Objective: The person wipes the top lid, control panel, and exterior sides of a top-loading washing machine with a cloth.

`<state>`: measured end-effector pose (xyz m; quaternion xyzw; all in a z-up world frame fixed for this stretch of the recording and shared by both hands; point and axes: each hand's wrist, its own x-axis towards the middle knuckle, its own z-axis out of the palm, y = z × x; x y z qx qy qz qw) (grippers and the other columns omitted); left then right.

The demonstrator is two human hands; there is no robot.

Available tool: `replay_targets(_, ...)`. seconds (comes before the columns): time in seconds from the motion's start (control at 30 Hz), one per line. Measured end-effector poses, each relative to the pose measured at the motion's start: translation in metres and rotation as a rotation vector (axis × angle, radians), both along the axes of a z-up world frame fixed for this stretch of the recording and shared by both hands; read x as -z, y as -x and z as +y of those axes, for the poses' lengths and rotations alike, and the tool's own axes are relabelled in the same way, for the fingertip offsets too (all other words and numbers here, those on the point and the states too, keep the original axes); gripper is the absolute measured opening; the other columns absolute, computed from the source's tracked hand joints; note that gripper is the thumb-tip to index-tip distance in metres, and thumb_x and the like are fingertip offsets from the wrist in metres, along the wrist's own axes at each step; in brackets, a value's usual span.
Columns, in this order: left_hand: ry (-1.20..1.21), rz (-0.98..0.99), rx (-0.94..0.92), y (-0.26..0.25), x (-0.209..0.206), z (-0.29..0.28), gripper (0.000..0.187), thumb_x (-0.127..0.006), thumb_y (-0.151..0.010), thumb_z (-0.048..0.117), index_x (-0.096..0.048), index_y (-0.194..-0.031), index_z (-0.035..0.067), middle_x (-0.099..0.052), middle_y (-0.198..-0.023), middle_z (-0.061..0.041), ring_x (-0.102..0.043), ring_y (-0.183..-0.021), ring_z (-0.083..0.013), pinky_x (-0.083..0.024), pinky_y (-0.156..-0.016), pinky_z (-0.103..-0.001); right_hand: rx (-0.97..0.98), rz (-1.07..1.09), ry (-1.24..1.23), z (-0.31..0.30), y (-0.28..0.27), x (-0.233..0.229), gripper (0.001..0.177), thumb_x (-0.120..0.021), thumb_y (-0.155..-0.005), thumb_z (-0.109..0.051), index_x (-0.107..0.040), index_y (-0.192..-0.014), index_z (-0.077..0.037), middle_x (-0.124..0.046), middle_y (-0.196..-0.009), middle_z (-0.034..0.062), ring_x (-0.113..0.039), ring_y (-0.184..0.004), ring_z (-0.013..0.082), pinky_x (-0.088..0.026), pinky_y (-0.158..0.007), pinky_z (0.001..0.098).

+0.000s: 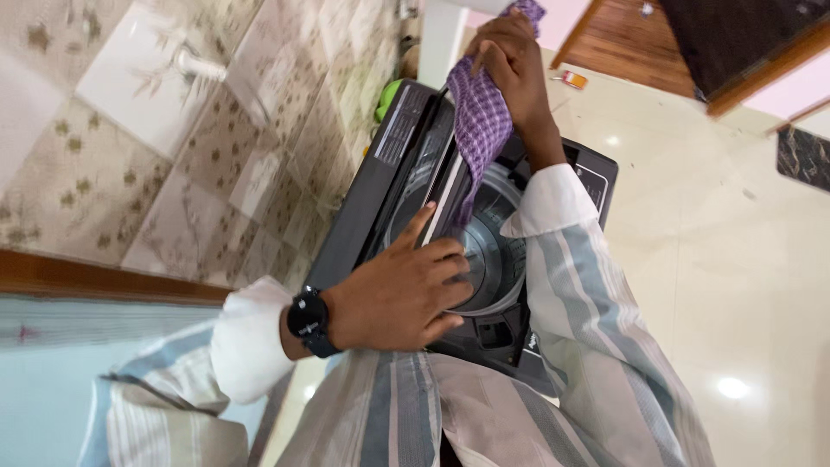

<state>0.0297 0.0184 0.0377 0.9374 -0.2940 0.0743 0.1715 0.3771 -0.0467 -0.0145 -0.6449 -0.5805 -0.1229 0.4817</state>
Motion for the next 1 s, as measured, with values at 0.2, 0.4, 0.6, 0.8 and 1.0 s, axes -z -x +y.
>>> replay_targets(0.2,0.067,-0.119,0.078,0.000,0.002,0.011,0.033,-0.066,-0.096,0.034,-0.071,-0.111,0.006,-0.063,-0.132,-0.015,-0.046,-0.140,-0.0289,-0.012,-0.124,-0.068,0.185,0.061,-0.017,0.003,0.021,0.012,0.026,-0.055,-0.102,-0.018,-0.077,-0.096,-0.005,-0.072,-0.120,0.0131,-0.058,-0.125,0.0310,-0.035,-0.122,0.0477)
replay_targets(0.4,0.200,-0.329,0.269,-0.005,0.005,0.026,0.026,-0.067,-0.099,0.030,-0.072,-0.103,0.006,-0.064,-0.141,-0.017,-0.049,-0.144,-0.0285,-0.018,-0.127,-0.061,0.287,-0.039,0.275,-0.021,0.154,-0.007,0.031,-0.049,-0.110,-0.026,-0.075,-0.108,-0.009,-0.065,-0.139,0.0147,-0.039,-0.149,0.0411,-0.017,-0.127,0.0555)
replay_targets(0.6,0.332,-0.401,0.567,-0.013,0.034,0.052,0.024,-0.072,-0.101,0.025,-0.072,-0.090,0.004,-0.072,-0.109,-0.012,-0.069,-0.112,-0.0271,-0.046,-0.119,-0.048,0.312,-0.089,0.410,-0.025,0.252,-0.035,0.027,-0.050,-0.104,-0.024,-0.069,-0.096,-0.007,-0.071,-0.126,0.0075,-0.050,-0.144,0.0281,-0.026,-0.131,0.0509)
replay_targets(0.8,0.531,-0.544,0.618,-0.016,0.052,0.067,0.021,-0.074,-0.095,0.025,-0.072,-0.087,0.005,-0.072,-0.102,-0.010,-0.070,-0.107,-0.0250,-0.050,-0.113,-0.043,0.374,-0.054,0.373,-0.015,0.262,-0.041,0.026,-0.052,-0.109,-0.021,-0.068,-0.117,-0.003,-0.066,-0.135,0.0109,-0.046,-0.150,0.0311,-0.028,-0.131,0.0498)
replay_targets(1.0,0.718,-0.238,0.278,-0.015,0.063,0.042,0.031,-0.053,-0.097,0.032,-0.068,-0.111,0.009,-0.061,-0.135,-0.016,-0.055,-0.137,-0.0307,-0.021,-0.128,-0.055,0.228,0.138,0.346,-0.021,0.185,-0.022,0.014,-0.067,-0.098,-0.020,-0.067,-0.091,-0.007,-0.067,-0.131,0.0106,-0.046,-0.149,0.0297,-0.029,-0.130,0.0502)
